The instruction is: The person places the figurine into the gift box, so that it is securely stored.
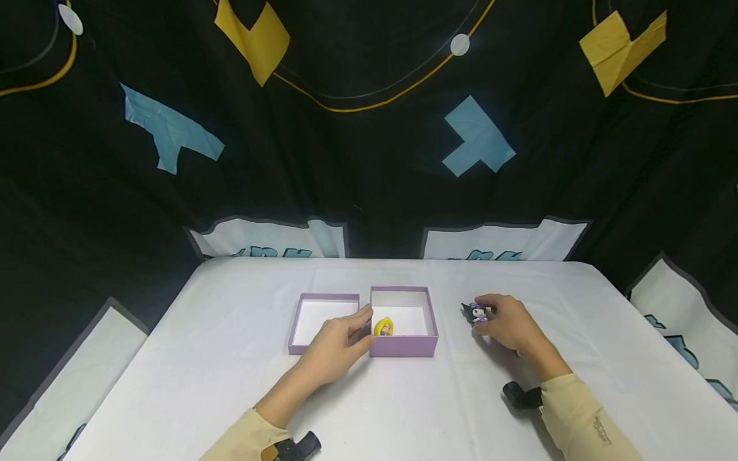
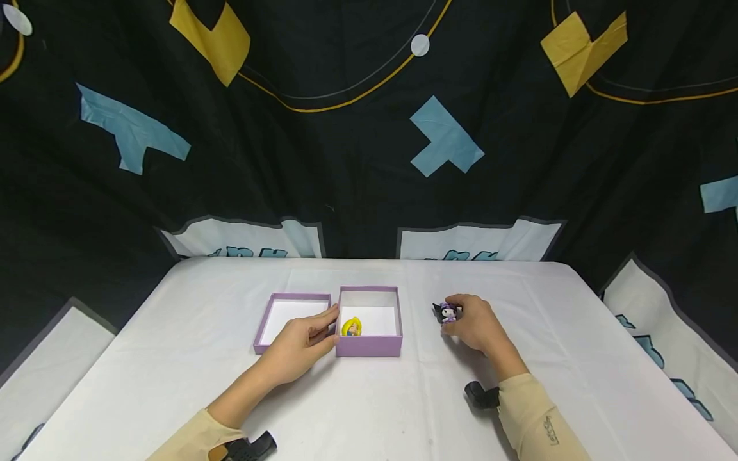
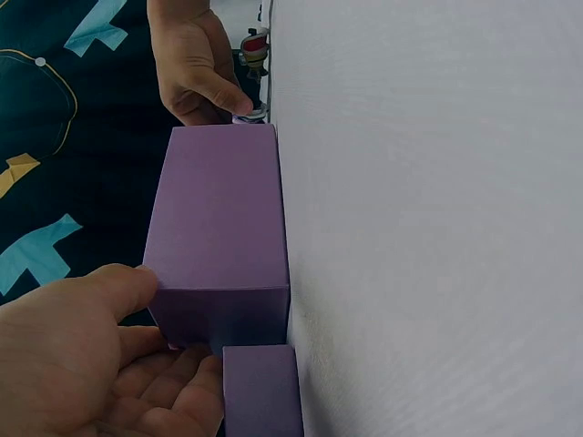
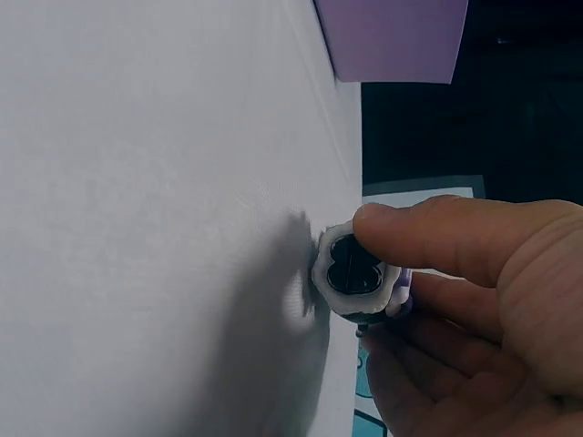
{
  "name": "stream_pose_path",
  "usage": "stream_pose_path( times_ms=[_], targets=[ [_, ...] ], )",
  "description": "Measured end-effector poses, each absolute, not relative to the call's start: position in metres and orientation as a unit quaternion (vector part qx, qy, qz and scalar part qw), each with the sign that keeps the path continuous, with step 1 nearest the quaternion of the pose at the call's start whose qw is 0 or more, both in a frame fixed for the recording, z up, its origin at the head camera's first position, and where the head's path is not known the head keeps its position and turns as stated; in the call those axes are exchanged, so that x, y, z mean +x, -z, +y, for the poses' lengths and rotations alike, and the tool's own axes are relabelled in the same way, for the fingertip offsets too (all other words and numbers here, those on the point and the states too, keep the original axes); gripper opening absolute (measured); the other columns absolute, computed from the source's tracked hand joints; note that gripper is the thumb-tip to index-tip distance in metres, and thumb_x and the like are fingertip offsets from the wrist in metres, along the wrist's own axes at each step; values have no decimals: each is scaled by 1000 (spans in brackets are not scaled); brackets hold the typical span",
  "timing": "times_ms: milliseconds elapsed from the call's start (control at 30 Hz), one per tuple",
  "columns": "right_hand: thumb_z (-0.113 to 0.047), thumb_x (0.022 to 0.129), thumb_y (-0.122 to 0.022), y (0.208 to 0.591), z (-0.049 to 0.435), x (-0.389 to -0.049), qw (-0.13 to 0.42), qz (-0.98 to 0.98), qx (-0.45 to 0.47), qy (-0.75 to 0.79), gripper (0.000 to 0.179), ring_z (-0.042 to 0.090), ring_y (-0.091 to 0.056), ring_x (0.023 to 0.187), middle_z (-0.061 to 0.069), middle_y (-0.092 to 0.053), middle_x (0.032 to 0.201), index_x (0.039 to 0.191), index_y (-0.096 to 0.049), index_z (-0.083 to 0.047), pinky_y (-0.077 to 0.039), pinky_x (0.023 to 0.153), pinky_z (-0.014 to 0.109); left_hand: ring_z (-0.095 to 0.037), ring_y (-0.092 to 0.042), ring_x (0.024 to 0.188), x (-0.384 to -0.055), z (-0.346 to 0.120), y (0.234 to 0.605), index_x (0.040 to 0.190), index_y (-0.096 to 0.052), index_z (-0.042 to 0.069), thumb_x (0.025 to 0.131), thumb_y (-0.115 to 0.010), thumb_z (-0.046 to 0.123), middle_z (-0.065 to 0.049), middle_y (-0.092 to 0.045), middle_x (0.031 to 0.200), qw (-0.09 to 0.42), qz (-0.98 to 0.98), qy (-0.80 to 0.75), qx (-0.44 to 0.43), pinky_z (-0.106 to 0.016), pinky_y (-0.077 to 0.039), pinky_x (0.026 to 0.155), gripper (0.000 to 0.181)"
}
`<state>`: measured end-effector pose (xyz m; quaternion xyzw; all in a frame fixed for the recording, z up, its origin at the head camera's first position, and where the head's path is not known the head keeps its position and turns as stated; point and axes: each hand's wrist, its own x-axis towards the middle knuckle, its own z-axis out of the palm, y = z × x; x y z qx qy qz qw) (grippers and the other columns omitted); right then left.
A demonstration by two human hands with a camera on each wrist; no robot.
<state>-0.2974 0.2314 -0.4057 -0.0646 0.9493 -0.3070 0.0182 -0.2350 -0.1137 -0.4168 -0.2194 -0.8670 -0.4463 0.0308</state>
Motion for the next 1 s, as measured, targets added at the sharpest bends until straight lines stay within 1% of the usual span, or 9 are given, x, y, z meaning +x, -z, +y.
stream_pose_path(
  times_ms=[233,433,633,1000],
  targets=[
    [-11,79,-78,398,224,-289,5,947,-91,307,56,47,-49,123,26,-55,132,130,-59,0,-44,99,60,-16,-37,135,-235,-113,415,140,-48,-3,95,-65,18,-10,-41,148,30,-868,445,-217,-26,-42,102,52],
    [-12,78,-80,387,213,-282,-8,949,-109,296,55,46,-52,120,22,-58,131,129,-61,-2,-46,96,60,-16,-37,136,-234,-114,415,140,-48,-3,95,-65,17,-11,-41,148,28,-868,447,-215,-25,-43,102,52],
    [-11,77,-80,376,203,-277,-19,944,-133,302,56,45,-53,120,19,-58,132,128,-61,-3,-46,98,59,-17,-38,135,-234,-115,416,140,-48,-3,95,-65,18,-11,-42,148,31,-868,446,-217,-26,-42,103,53],
    [-11,77,-80,362,181,-274,-40,941,-172,289,56,44,-55,118,17,-58,132,129,-61,-3,-48,98,55,-17,-38,135,-234,-114,416,140,-48,-4,95,-65,17,-12,-42,148,31,-866,449,-217,-26,-43,102,53]
  ],
)
